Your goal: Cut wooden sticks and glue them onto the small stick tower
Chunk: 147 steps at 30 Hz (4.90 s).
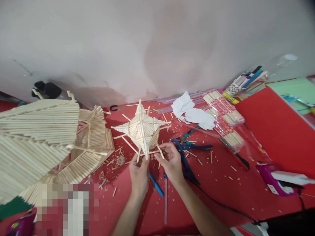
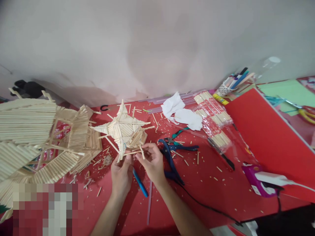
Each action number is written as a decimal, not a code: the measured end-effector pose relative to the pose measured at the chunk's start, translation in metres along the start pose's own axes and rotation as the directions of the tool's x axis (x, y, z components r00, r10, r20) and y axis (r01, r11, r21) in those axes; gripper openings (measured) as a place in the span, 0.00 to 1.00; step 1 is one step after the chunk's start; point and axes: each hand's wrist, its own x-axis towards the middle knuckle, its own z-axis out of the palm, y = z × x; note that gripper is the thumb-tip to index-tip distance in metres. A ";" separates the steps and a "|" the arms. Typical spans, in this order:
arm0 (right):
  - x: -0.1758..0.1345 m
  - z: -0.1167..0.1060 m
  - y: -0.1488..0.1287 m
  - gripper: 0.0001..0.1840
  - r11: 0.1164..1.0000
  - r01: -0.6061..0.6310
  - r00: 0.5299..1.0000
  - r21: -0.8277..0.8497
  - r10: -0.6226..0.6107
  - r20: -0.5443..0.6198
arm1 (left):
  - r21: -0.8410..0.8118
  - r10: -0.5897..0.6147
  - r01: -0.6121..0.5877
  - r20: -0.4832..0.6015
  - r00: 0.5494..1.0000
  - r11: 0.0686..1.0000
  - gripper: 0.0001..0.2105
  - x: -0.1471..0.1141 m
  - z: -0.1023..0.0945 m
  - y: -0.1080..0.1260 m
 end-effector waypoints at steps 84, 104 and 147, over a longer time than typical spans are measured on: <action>-0.003 -0.006 0.006 0.24 0.999 -0.018 0.999 0.029 0.016 0.048 | 0.137 0.022 -0.041 0.137 0.990 0.990 0.17 0.005 -0.020 -0.011; 0.009 -0.057 -0.011 0.19 0.756 0.368 0.929 -0.542 -0.285 0.235 | 0.503 0.258 -0.358 0.260 0.931 0.787 0.09 0.015 -0.031 0.006; -0.005 -0.041 -0.010 0.07 0.354 0.567 0.824 -0.744 -0.245 0.511 | 0.837 -0.020 -0.537 0.541 0.841 0.101 0.12 0.030 -0.067 0.040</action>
